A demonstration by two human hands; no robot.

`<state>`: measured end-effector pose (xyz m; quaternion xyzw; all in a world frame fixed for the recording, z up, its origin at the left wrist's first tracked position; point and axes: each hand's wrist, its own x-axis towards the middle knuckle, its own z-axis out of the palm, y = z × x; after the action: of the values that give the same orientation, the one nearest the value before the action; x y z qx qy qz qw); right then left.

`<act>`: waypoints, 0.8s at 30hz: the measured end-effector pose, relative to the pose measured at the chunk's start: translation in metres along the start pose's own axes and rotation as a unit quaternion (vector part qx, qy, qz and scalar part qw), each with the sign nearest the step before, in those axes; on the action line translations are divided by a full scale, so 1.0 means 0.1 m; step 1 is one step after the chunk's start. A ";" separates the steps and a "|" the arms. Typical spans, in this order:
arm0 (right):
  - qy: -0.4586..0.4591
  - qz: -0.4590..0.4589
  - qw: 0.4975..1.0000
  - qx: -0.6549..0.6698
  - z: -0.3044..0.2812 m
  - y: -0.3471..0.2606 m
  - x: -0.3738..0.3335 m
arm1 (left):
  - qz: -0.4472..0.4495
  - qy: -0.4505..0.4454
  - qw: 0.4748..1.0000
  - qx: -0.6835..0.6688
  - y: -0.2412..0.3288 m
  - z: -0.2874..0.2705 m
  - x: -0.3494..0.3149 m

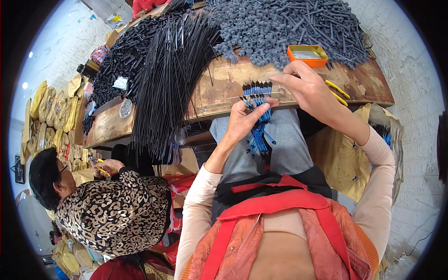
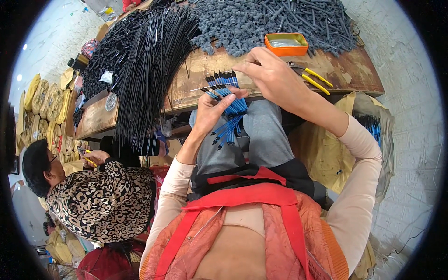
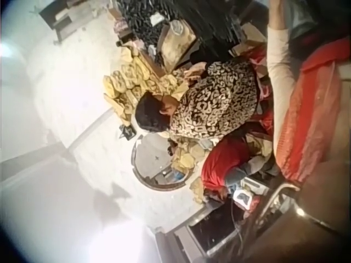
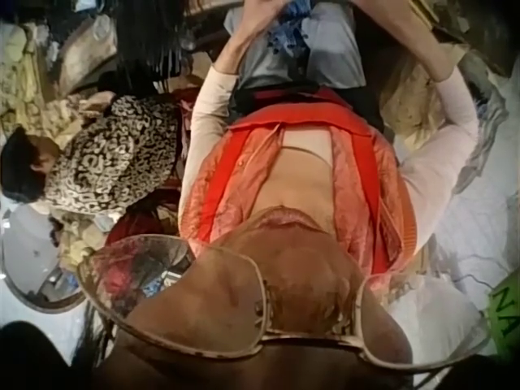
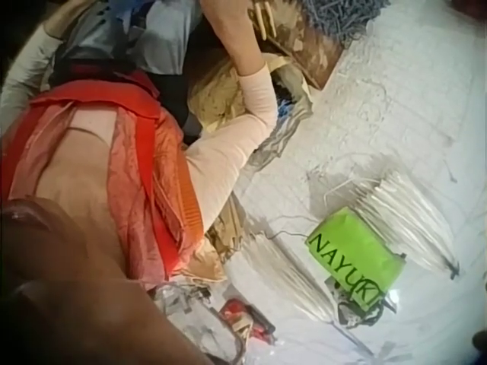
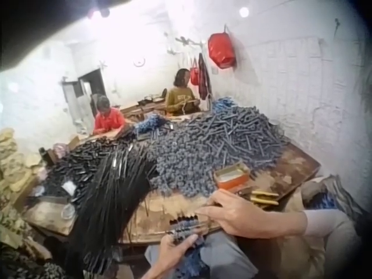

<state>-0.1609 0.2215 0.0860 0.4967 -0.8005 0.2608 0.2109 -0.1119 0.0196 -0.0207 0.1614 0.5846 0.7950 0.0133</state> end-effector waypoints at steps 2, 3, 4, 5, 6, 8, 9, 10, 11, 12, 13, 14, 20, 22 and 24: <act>0.019 0.001 1.000 0.002 0.02 -0.01 -0.02 | -0.001 -0.003 1.000 0.004 0.01 0.01 0.00; 0.019 0.001 1.000 0.003 0.02 -0.01 -0.01 | -0.003 -0.006 1.000 0.008 0.01 0.01 0.00; 0.019 -0.006 1.000 -0.015 0.01 -0.02 0.00 | -0.003 -0.005 1.000 0.009 0.01 0.02 0.00; 0.019 -0.012 0.999 -0.034 0.00 -0.03 0.01 | -0.001 -0.003 1.000 0.004 0.01 0.02 0.01; 0.020 -0.011 0.999 -0.034 -0.01 -0.04 0.02 | 0.000 -0.001 1.000 0.000 0.02 0.02 0.02; 0.007 -0.047 0.995 -0.086 -0.02 -0.04 0.03 | -0.002 -0.002 1.000 -0.004 0.03 0.01 0.01; 0.007 -0.047 0.995 -0.085 -0.02 -0.04 0.03 | -0.003 -0.002 1.000 -0.008 0.03 0.01 0.00; 0.006 -0.046 0.997 -0.064 -0.02 -0.03 0.03 | -0.004 -0.001 1.000 -0.007 0.04 0.02 -0.01; 0.005 -0.044 0.998 -0.046 -0.02 -0.02 0.03 | -0.005 0.000 1.000 -0.024 0.04 0.03 0.00; 0.005 -0.043 0.998 -0.047 -0.01 -0.02 0.02 | -0.007 0.000 0.999 -0.042 0.03 0.04 0.00; 0.015 -0.032 0.999 -0.029 0.01 -0.02 0.01 | -0.007 0.000 0.999 -0.042 0.03 0.04 0.00; 0.024 -0.022 0.999 -0.010 0.03 -0.02 0.01 | -0.006 0.002 0.999 -0.037 0.02 0.03 0.01; 0.034 0.012 0.999 -0.015 0.10 -0.07 -0.02 | -0.002 0.016 0.999 -0.029 0.03 0.05 0.02; 0.041 0.015 0.999 -0.012 0.11 -0.08 -0.02 | -0.001 0.014 1.000 -0.026 0.02 0.06 0.03; 0.047 0.018 0.999 -0.008 0.12 -0.08 -0.01 | -0.010 0.015 1.000 -0.019 0.00 0.06 0.02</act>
<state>-0.1540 0.2114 0.0777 0.4675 -0.8006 0.2812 0.2477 -0.1125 0.0254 -0.0182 0.1433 0.5711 0.8081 0.0150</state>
